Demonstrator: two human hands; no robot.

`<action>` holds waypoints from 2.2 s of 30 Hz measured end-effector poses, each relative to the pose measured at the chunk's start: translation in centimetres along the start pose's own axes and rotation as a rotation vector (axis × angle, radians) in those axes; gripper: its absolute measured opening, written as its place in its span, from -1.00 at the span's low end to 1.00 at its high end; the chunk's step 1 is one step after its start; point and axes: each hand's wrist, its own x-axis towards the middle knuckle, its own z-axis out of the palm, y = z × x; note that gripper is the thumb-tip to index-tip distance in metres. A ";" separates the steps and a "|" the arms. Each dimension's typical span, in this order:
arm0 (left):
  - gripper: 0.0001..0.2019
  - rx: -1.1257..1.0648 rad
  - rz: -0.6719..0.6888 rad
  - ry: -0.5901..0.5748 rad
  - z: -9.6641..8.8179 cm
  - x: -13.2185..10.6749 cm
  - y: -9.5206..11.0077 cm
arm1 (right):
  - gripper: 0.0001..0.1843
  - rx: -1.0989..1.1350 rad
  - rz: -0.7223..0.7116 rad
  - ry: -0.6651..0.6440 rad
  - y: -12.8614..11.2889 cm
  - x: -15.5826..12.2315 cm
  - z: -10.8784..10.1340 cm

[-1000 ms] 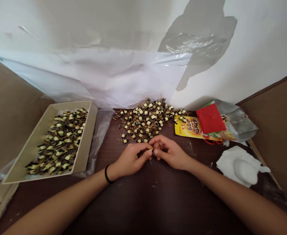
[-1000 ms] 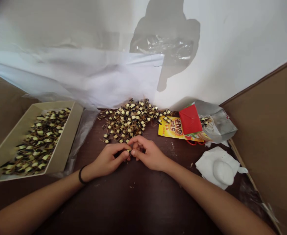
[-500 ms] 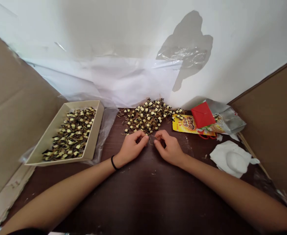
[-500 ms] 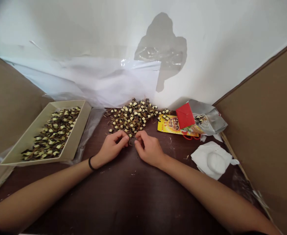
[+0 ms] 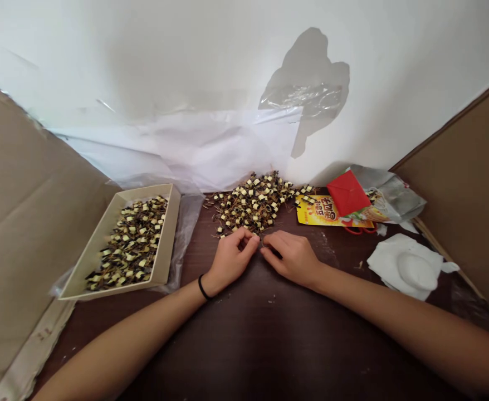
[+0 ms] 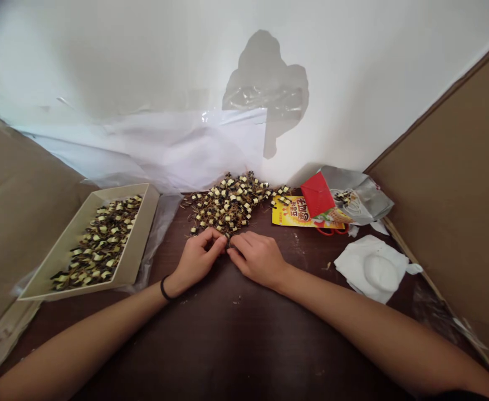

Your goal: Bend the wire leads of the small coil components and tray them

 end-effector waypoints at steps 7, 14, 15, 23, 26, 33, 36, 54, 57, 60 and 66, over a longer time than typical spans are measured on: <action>-0.81 0.030 0.048 0.004 0.1 0.0 0.1 | -0.77 0.017 -0.004 -0.009 0.1 -0.1 0.1; -0.82 0.114 0.069 0.002 0.3 -0.1 0.2 | -0.73 0.089 -0.083 -0.045 0.6 0.2 0.3; -0.82 0.125 0.071 0.004 0.4 -0.1 0.1 | -0.73 0.114 -0.080 -0.044 0.7 0.2 0.3; -0.82 0.133 0.073 -0.018 0.2 -0.1 0.2 | -0.75 0.222 -0.036 -0.039 0.7 0.4 0.3; -0.81 0.114 0.080 -0.032 0.0 -0.1 0.2 | -0.75 0.312 0.023 -0.067 0.7 0.4 0.1; -0.79 0.109 0.071 -0.040 -0.1 -0.1 0.3 | -0.80 0.398 0.140 0.011 0.8 0.5 -0.2; -0.79 0.104 0.070 -0.052 -0.1 -0.1 0.4 | -0.82 0.444 0.182 0.017 0.8 0.7 -0.2; -0.71 0.105 0.119 -0.107 -0.1 0.0 -0.1 | -0.85 0.609 0.346 -0.074 1.5 1.3 0.0; -0.71 0.102 0.141 -0.119 -0.1 -0.1 -0.2 | -0.85 0.657 0.368 -0.092 1.7 1.3 0.0; -0.70 0.096 0.164 -0.140 -0.2 -0.1 -0.1 | -0.85 0.690 0.378 -0.106 1.8 1.4 -0.1; -0.71 0.084 0.182 -0.177 -0.3 0.0 0.0 | -0.85 0.696 0.373 -0.129 1.8 1.4 -0.1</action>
